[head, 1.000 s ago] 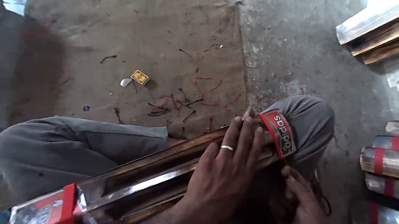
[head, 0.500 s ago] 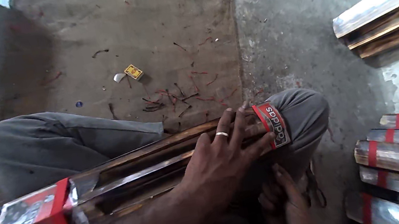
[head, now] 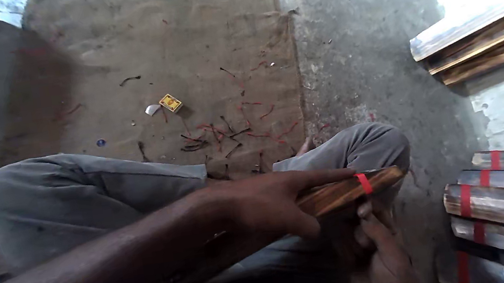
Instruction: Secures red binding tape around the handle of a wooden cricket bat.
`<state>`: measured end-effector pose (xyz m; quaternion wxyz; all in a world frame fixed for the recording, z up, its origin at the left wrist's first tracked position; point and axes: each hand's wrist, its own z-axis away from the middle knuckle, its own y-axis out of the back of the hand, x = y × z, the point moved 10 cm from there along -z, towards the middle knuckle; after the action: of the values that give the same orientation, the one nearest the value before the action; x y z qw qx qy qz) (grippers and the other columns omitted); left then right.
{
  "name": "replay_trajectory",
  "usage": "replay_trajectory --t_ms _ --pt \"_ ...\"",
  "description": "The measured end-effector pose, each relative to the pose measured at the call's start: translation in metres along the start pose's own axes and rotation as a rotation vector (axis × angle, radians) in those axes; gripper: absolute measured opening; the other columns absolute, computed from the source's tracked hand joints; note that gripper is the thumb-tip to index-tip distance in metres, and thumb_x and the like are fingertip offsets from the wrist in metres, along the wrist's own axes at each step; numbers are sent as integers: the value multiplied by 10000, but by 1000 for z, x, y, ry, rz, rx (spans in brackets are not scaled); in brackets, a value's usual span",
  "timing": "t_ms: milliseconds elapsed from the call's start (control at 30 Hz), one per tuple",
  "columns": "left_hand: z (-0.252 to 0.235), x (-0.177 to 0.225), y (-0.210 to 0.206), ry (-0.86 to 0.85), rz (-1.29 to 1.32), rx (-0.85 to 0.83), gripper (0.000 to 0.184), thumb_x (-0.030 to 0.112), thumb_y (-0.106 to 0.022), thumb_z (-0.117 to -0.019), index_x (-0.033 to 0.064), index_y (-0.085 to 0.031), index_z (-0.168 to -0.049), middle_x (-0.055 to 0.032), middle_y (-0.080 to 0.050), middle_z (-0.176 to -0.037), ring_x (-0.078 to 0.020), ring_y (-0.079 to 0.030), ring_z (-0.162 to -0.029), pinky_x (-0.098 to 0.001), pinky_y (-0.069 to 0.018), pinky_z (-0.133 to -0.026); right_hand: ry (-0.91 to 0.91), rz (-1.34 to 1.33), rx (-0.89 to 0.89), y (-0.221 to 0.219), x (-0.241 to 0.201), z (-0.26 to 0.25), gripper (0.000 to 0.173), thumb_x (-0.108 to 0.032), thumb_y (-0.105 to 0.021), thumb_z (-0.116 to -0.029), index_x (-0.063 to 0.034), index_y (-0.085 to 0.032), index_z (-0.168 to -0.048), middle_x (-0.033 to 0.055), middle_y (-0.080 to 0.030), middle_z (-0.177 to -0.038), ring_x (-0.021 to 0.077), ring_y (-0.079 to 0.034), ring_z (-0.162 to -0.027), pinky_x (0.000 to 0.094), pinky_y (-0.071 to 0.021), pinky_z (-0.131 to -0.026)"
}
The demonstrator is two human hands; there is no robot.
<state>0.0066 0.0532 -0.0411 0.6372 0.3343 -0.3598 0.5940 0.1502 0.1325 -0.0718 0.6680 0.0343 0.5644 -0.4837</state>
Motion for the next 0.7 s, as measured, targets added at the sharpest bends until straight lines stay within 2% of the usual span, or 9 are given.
replay_trajectory --t_ms 100,133,200,267,300,367,467,567,700 --pt "3 2 21 -104 -178 210 672 254 -733 -929 513 -466 -1489 111 -552 -1440 -95 -605 -1208 -437 -579 -942 -26 52 -3 7 9 -17 156 -183 -561 -1019 -125 -677 -1105 -39 -482 -623 42 -457 -472 234 -444 -443" --pt "7 5 29 -134 -357 362 595 336 -688 -953 527 -470 -1472 105 -495 -1499 -129 -573 -1259 -489 -573 -931 -43 72 -16 8 12 -24 181 -199 -542 -1033 -121 -673 -1131 -29 -494 -645 44 -451 -480 232 -441 -448" --pt "20 11 29 -145 -703 707 516 393 -635 -964 476 -505 -1456 32 -483 -1529 -256 -472 -1381 -583 -485 -985 -96 49 -50 4 18 -36 222 -230 -503 -1058 -122 -660 -1171 -37 -447 -627 43 -411 -479 225 -402 -455" --pt "22 9 4 -150 -951 867 661 462 -715 -893 313 -501 -1500 -57 -431 -1583 -364 -385 -1450 -668 -401 -1027 -134 2 -48 0 22 -41 229 -232 -511 -1045 -129 -665 -1179 -54 -403 -597 39 -391 -463 224 -393 -455" --pt "16 -1 -12 -102 -1020 856 809 466 -763 -850 273 -425 -1560 -53 -329 -1657 -361 -316 -1505 -698 -377 -1047 -142 2 -32 0 22 -39 225 -220 -519 -1033 -125 -662 -1177 -56 -399 -590 40 -393 -458 224 -398 -454" --pt "2 -23 -33 -9 -1110 828 930 266 -744 -875 248 -225 -1646 -70 -117 -1728 -376 -174 -1560 -695 -378 -1024 -154 15 -6 5 20 -28 211 -191 -528 -1033 -93 -650 -1174 -55 -404 -597 36 -400 -455 215 -403 -443" --pt "-6 -29 -38 3 -1149 860 852 182 -653 -939 233 -193 -1654 -113 -131 -1722 -426 -179 -1550 -702 -407 -985 -160 156 97 33 23 -3 236 -166 -484 -1049 -66 -656 -1175 -56 -405 -587 34 -396 -449 212 -390 -426" --pt "-4 -30 -35 2 -1083 818 960 307 -721 -853 256 -192 -1652 -121 -179 -1710 -430 -222 -1534 -696 -410 -986 -163 254 184 62 31 21 255 -156 -450 -1050 -95 -665 -1174 -69 -417 -582 33 -409 -455 224 -405 -441" --pt "-5 -31 -31 5 -1072 790 990 402 -731 -807 284 -216 -1644 -150 -226 -1688 -426 -341 -1472 -650 -443 -943 -146 126 218 72 34 30 204 -178 -493 -1048 -140 -665 -1150 -70 -431 -569 35 -437 -456 233 -435 -451"
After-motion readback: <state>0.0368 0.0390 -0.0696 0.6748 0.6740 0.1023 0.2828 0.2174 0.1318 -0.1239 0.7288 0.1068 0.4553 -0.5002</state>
